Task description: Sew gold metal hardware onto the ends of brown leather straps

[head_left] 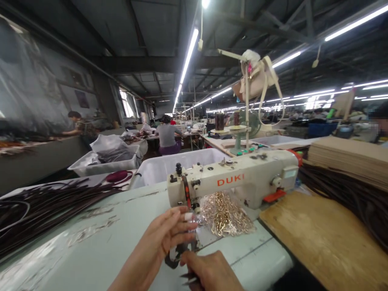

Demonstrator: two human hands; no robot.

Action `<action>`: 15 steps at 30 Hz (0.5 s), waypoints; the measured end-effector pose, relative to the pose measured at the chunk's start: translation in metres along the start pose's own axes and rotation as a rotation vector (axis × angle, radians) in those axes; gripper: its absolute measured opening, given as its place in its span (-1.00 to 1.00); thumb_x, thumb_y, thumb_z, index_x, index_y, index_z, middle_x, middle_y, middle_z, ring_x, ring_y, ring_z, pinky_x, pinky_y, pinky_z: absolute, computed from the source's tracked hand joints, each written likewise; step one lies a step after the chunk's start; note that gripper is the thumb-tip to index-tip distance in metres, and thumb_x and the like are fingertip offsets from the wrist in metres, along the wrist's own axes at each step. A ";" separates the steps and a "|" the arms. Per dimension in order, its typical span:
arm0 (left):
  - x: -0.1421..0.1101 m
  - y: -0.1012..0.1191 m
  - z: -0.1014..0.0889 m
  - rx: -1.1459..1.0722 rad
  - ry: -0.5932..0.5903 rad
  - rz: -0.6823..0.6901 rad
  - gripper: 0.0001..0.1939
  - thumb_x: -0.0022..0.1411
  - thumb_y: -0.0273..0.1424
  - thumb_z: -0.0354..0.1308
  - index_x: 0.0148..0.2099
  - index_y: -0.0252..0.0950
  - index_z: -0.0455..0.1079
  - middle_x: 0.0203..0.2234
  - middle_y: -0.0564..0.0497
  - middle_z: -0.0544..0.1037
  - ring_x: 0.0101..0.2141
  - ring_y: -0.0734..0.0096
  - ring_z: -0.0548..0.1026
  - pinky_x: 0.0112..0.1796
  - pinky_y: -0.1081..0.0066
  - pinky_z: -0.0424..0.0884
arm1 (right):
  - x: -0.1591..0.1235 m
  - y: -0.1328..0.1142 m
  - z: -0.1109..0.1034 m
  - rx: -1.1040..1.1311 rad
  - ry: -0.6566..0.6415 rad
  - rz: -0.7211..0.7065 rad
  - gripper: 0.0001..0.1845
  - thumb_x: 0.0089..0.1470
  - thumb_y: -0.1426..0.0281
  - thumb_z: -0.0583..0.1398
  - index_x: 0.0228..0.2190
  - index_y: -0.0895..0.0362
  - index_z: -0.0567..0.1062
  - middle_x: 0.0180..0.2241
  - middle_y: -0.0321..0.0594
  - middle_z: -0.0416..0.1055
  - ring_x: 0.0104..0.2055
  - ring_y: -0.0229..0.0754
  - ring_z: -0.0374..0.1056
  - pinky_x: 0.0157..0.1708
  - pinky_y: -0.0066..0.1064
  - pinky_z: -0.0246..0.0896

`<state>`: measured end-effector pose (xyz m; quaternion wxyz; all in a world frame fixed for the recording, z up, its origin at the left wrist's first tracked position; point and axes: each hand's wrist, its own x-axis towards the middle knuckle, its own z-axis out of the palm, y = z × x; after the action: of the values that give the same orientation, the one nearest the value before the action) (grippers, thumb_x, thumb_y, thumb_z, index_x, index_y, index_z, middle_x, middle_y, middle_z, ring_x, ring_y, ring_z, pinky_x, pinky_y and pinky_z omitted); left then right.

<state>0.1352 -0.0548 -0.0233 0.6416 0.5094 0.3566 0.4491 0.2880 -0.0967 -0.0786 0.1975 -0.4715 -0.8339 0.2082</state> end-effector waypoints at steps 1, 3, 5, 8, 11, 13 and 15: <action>0.007 0.001 -0.002 0.158 0.079 0.056 -0.60 0.23 -0.15 0.10 0.00 -0.32 0.36 -0.16 -0.13 0.53 -0.15 0.14 0.50 -0.12 0.20 0.42 | 0.002 -0.003 -0.001 -0.010 0.003 -0.001 -0.43 -0.23 0.62 0.14 -0.09 0.09 0.39 -0.31 -0.23 0.52 -0.32 -0.11 0.45 -0.38 -0.52 0.21; 0.019 0.004 -0.007 0.507 0.264 0.206 -0.61 0.20 -0.12 0.11 -0.05 -0.28 0.39 -0.31 -0.04 0.55 -0.30 0.23 0.51 -0.24 0.29 0.42 | 0.004 -0.004 -0.003 -0.019 0.006 0.001 -0.42 -0.21 0.62 0.11 -0.07 0.08 0.38 -0.30 -0.22 0.52 -0.31 -0.07 0.45 -0.38 -0.49 0.24; 0.026 0.008 -0.010 0.789 0.391 0.348 -0.65 0.21 -0.13 0.07 -0.12 -0.24 0.45 -0.38 0.01 0.54 -0.39 0.30 0.47 -0.31 0.35 0.36 | 0.002 0.001 -0.001 -0.009 0.026 0.024 -0.42 -0.18 0.63 0.08 -0.06 0.07 0.39 -0.27 -0.21 0.51 -0.26 -0.06 0.45 -0.32 -0.46 0.27; 0.027 0.013 -0.007 0.975 0.429 0.452 -0.71 0.24 -0.20 0.02 -0.23 -0.20 0.52 -0.40 0.04 0.52 -0.41 0.34 0.42 -0.35 0.39 0.27 | -0.004 0.022 0.007 0.012 0.105 0.056 -0.39 -0.10 0.61 0.05 0.04 0.08 0.36 -0.11 -0.14 0.46 -0.13 -0.08 0.42 -0.13 -0.41 0.27; 0.026 0.016 0.000 0.966 0.443 0.449 -0.76 0.22 -0.25 0.05 -0.26 -0.14 0.55 -0.43 0.06 0.52 -0.43 0.35 0.40 -0.39 0.41 0.22 | -0.013 0.048 0.009 0.029 0.190 0.039 -0.49 0.11 0.46 0.01 0.12 0.13 0.30 0.00 -0.06 0.38 -0.09 -0.08 0.41 -0.07 -0.37 0.27; 0.027 0.016 0.003 0.929 0.445 0.445 -0.78 0.20 -0.27 0.08 -0.25 -0.11 0.55 -0.41 0.06 0.54 -0.41 0.33 0.42 -0.38 0.41 0.21 | -0.019 0.060 0.006 0.082 0.300 0.032 -0.59 0.21 0.30 -0.01 0.02 0.11 0.42 -0.05 -0.07 0.43 -0.10 -0.07 0.42 -0.09 -0.38 0.29; 0.029 0.013 0.006 0.893 0.447 0.444 -0.81 0.16 -0.28 0.12 -0.24 -0.11 0.56 -0.39 0.05 0.55 -0.35 0.28 0.44 -0.35 0.39 0.22 | -0.026 0.064 0.002 0.138 0.436 0.041 -0.61 0.21 0.15 0.03 -0.15 0.08 0.53 -0.16 -0.10 0.49 -0.15 -0.07 0.44 -0.13 -0.41 0.32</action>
<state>0.1477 -0.0288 -0.0089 0.1611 0.6875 0.5244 0.4758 0.3442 -0.0895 -0.1175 0.4004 -0.5077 -0.7454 0.1619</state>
